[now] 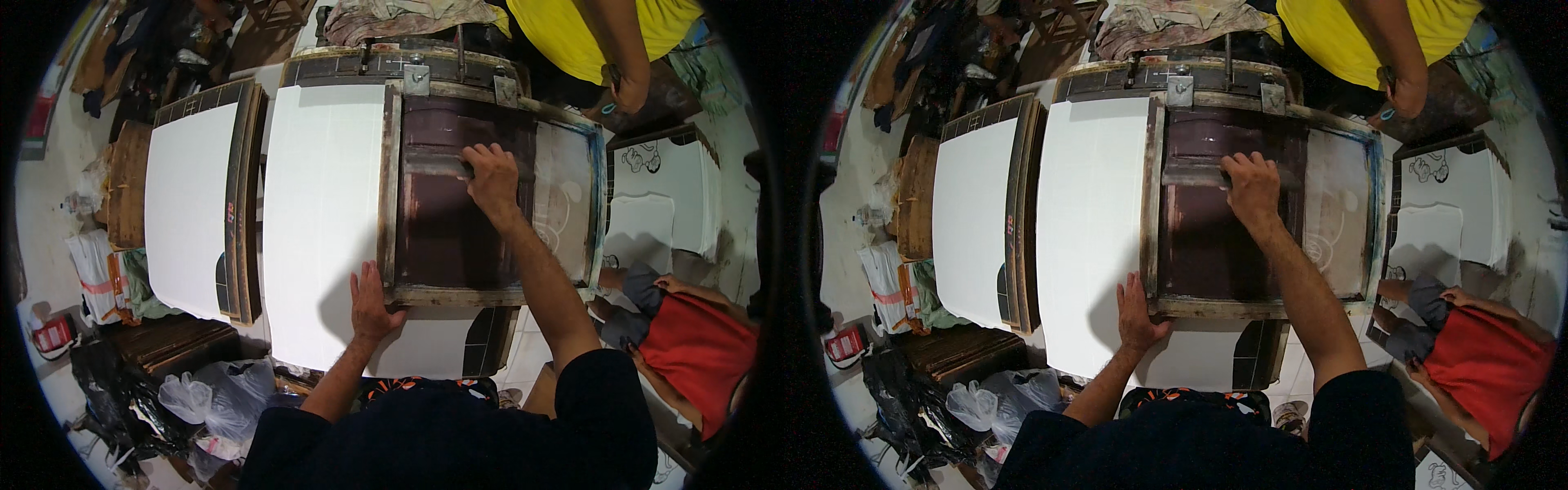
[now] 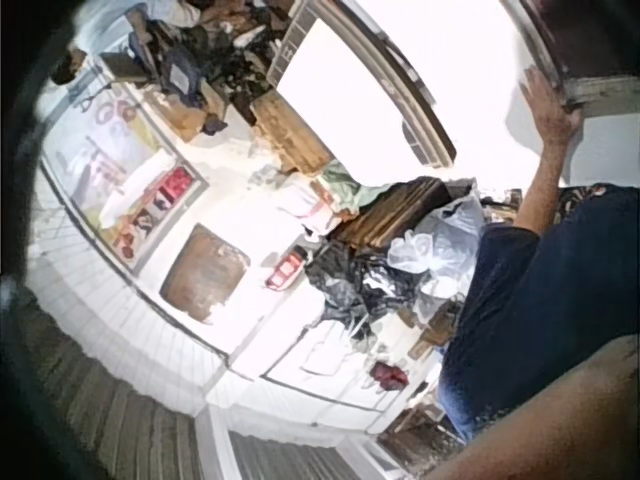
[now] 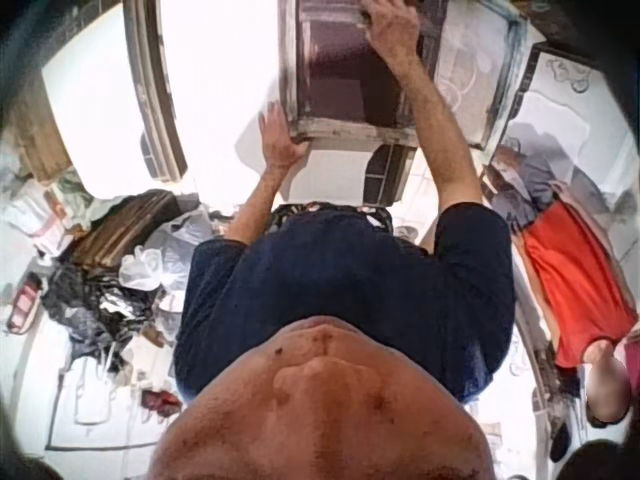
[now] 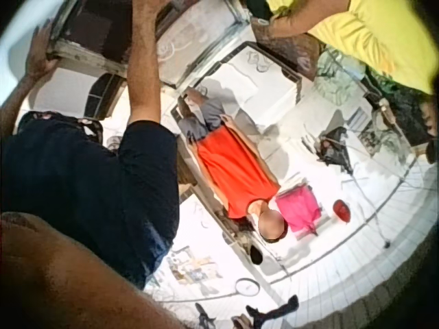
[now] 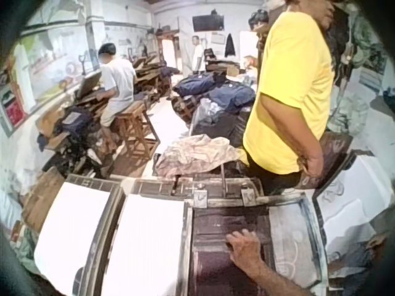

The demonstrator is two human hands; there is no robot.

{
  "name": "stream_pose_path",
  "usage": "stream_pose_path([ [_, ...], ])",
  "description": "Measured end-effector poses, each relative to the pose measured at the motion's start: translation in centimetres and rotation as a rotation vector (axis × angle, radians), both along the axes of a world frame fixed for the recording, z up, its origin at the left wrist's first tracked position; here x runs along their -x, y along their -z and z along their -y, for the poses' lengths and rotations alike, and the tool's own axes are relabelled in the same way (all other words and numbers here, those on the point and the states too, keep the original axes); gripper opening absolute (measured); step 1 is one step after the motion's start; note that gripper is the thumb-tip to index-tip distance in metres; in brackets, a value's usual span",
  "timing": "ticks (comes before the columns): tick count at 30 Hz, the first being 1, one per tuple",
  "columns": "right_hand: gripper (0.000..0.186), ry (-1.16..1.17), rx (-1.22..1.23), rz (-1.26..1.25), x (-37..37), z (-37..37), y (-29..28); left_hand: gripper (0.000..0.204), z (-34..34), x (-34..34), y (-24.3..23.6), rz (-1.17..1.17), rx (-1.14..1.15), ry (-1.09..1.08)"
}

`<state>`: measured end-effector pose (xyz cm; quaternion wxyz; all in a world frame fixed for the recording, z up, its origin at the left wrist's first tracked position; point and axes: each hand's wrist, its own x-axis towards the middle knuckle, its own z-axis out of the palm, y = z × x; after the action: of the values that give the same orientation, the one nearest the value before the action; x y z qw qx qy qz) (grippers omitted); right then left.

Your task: The person performs screen printing by placing a screen frame over a white sheet, applying dark ink with a squeegee, and pulling the ink across the screen to transfer a design. The person repeats this process on multiple sheets, lifting and repositioning the screen between prints.

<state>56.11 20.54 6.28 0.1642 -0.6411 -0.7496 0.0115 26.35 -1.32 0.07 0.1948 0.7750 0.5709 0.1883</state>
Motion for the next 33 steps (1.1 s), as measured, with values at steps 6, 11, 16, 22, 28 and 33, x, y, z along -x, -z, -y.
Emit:
stream_pose_path([
  [6,0.028,0.060,-0.295,0.005,-1.0,-7.4,0.3,0.120,0.0,0.1,0.0,0.017,-0.003,0.007],
  [11,0.036,0.080,-0.262,0.122,-1.3,-8.4,2.1,0.119,0.1,0.2,0.1,0.009,0.006,0.022],
  [16,0.037,0.058,-0.129,0.162,0.2,1.3,1.2,0.122,0.0,0.1,0.2,0.038,-0.017,0.037],
  [22,0.035,-0.011,-0.050,0.077,-0.1,1.9,0.5,0.119,0.1,0.2,0.3,0.030,0.008,0.024],
  [28,0.037,0.033,-0.301,0.076,-1.3,-8.9,1.8,0.118,0.2,0.2,0.6,-0.001,-0.025,0.029],
  [33,0.037,0.058,-0.157,0.072,-0.5,-5.5,1.4,0.116,0.3,0.0,0.6,0.021,-0.063,0.027],
])
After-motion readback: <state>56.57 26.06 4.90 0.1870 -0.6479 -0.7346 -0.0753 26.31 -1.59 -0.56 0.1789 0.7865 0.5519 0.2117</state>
